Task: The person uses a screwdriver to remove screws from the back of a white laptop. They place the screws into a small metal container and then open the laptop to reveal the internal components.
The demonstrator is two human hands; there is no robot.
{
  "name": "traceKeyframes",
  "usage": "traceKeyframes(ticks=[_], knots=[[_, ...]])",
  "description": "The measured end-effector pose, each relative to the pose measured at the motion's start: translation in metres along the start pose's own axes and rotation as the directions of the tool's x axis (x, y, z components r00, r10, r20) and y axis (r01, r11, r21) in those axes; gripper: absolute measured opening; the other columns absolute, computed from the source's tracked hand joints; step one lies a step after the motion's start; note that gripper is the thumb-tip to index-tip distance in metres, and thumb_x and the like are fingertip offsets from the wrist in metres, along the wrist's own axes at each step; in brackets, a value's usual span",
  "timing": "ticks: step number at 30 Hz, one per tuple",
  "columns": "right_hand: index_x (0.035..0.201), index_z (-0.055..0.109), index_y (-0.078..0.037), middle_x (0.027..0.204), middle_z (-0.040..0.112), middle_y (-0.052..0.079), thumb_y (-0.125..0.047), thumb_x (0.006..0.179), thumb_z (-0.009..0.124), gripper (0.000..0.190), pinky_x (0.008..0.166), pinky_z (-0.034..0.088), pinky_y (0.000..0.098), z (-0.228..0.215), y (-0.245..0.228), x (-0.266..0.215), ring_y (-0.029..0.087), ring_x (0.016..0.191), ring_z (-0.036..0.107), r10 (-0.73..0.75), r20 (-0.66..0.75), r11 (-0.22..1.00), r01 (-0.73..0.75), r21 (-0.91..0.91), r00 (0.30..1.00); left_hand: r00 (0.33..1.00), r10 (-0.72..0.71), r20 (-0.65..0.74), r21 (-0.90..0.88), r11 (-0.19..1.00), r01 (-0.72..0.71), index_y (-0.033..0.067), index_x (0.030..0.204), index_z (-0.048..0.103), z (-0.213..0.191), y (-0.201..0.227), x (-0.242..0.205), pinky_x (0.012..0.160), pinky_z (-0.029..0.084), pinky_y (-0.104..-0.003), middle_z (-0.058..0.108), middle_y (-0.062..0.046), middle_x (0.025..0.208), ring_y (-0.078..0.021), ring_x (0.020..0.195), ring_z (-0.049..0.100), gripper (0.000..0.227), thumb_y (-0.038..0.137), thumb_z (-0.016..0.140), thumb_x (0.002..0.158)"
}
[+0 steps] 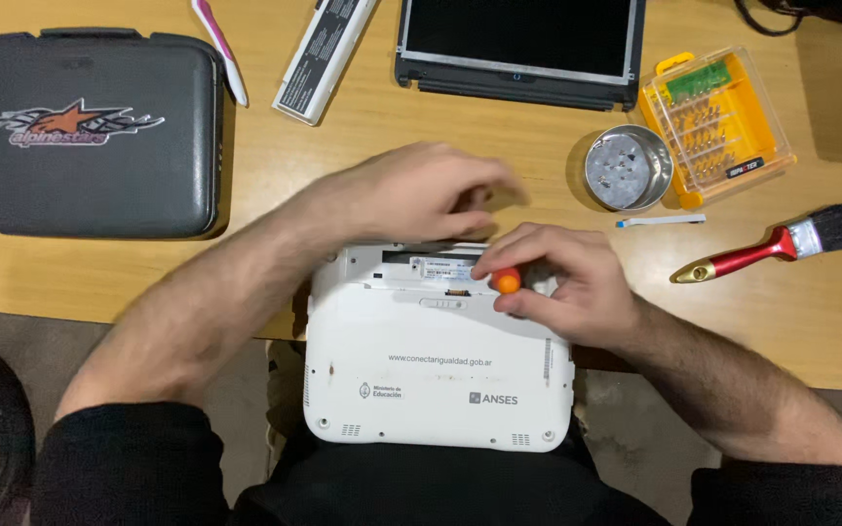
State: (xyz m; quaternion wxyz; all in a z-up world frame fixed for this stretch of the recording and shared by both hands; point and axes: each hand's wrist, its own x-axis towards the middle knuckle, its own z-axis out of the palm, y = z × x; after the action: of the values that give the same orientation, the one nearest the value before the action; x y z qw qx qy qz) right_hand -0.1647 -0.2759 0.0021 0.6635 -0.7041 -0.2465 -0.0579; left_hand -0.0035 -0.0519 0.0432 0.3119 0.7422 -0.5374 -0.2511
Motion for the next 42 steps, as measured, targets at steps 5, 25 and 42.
traceKeyframes(ticks=[5, 25, 42], knots=[[0.128, 0.084, 0.010, 0.110, 0.084, 0.021, -0.026, 0.118, 0.076, 0.038, 0.062, 0.073, 0.0307, -0.005, 0.008, -0.008, 0.015, 0.067, 0.082, 0.012, 0.019, 1.000, -0.012, 0.029, 1.000, 0.997, 0.079, -0.014, 0.251, 0.965, -0.073, 0.0240, 0.170, 0.059, 0.015, 0.000, 0.066, 0.099, 0.068, -0.072, 0.090, -0.018, 0.123, -0.0542, 0.111, 0.088, 0.058, 0.017, 0.074, 0.115], [0.119, 0.070, 0.009, 0.107, 0.083, 0.027, -0.019, 0.118, 0.072, 0.028, 0.051, 0.066, 0.0301, -0.007, 0.012, -0.004, 0.019, 0.056, 0.078, 0.023, -0.091, 0.995, -0.014, 0.097, 0.996, 0.977, 0.005, -0.215, 0.165, 0.986, 0.031, 0.0207, 0.130, 0.083, 0.011, -0.044, -0.034, 0.087, 0.071, -0.060, 0.087, -0.010, 0.109, -0.0425, 0.105, 0.088, 0.016, 0.030, 0.084, 0.116], [0.138, 0.056, 0.015, 0.107, 0.080, 0.032, -0.041, 0.115, 0.078, 0.064, 0.057, 0.068, 0.0310, -0.006, 0.021, -0.022, 0.019, 0.062, 0.077, 0.078, -0.144, 0.990, -0.060, 0.131, 0.987, 0.889, 0.097, -0.448, 0.107, 0.993, -0.054, 0.0265, 0.136, 0.083, 0.030, -0.064, -0.033, 0.075, 0.068, -0.048, 0.078, -0.003, 0.087, -0.0315, 0.080, 0.083, 0.018, 0.028, 0.085, 0.119]])
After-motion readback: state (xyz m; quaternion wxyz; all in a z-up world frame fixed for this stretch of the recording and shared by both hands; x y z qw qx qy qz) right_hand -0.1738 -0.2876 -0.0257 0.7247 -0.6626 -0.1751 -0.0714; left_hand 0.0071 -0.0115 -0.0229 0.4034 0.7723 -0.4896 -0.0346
